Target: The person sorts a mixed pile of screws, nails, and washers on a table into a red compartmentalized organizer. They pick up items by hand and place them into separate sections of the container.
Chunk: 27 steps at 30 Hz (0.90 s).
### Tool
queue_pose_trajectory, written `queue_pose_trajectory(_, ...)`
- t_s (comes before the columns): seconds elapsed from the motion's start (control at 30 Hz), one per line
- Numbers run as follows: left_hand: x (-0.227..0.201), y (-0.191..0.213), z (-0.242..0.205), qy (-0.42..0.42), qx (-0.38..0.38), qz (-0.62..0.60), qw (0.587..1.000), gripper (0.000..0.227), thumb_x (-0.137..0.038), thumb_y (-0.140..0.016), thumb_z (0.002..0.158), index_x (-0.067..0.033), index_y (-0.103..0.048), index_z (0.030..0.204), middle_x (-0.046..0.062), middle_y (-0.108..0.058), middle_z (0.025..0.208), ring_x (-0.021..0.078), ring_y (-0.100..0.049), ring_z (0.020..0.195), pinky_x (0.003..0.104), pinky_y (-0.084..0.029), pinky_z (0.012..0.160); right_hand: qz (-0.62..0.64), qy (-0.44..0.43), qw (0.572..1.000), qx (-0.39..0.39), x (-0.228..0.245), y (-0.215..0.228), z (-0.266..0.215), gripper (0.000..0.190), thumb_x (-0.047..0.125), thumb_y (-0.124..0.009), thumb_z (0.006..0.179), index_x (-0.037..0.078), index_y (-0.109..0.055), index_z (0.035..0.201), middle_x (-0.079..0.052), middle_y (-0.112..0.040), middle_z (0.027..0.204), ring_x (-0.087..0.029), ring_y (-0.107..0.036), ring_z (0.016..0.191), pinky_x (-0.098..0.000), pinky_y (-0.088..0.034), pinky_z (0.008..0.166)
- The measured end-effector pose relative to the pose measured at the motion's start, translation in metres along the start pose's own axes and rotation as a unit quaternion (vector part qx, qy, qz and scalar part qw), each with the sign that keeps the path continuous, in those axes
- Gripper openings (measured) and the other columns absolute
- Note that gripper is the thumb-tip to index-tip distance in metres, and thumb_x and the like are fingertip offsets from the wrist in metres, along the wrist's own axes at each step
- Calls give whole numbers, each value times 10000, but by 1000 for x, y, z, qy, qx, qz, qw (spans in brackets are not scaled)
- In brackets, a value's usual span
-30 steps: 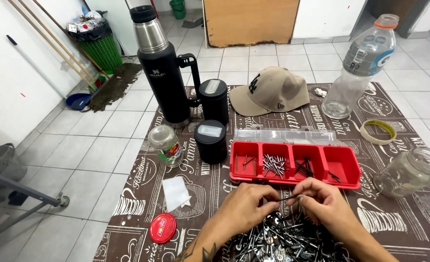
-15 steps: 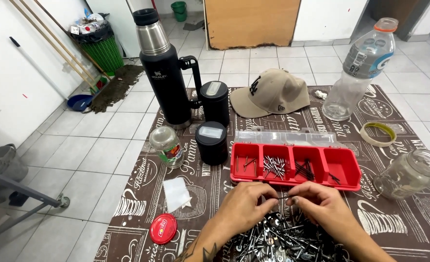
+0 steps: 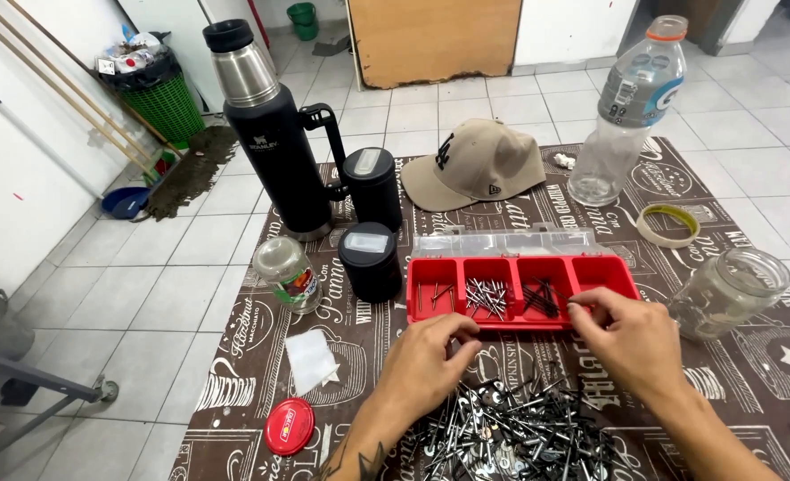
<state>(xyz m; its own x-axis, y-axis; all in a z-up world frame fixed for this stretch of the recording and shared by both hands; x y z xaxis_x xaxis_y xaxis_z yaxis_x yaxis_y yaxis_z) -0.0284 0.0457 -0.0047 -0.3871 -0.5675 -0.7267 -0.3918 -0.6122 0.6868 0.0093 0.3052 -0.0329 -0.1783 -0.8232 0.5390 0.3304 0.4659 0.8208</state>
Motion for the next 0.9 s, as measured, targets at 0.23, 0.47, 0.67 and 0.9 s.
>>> queue_pose_trajectory(0.23,3,-7,2,14,25,22,999,107,-197,-642,968,-175,-714,1045,-5,-748,893,60,-619,621,170,-522,564,-143,7,990,18,4,-3,6,335,489,-580,941,352,-678,1231,87,-749,581,-67,-511,376,-224,-327,354)
queue_pose_trajectory(0.47,1,-5,0,29,39,34,998,127,-221,-633,969,-182,-709,1063,-12,-751,986,50,-605,613,190,-556,661,-65,5,998,12,4,3,3,337,372,-588,956,293,-669,1273,54,-718,574,-76,-407,336,-233,-278,346)
queue_pose_trajectory(0.67,-10,0,-4,4,59,42,997,146,-228,-639,968,-151,-711,1068,14,-750,992,97,-654,733,223,-582,728,-69,18,997,44,8,-3,1,335,384,-585,945,278,-678,1249,56,-810,732,-61,-497,358,-217,-373,359)
queue_pose_trajectory(0.9,-39,5,-23,-88,212,80,970,462,-457,-671,791,-108,-698,1093,63,-710,993,202,-651,886,345,-529,718,-111,71,985,109,20,-21,-14,311,541,-605,855,406,-734,1104,191,-846,846,-21,-788,699,-260,-635,697)
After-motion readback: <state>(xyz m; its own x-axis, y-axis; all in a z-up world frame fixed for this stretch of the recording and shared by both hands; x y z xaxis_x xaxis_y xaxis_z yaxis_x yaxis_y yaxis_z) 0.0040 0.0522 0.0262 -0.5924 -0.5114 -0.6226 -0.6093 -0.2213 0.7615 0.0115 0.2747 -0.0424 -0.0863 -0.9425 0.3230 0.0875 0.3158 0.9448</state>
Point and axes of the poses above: each hand's wrist, its own z-axis towards the middle knuckle, its own y-axis out of the back of the hand, x = y × z, the point moved 4 cm from there along z, towards the middle knuckle
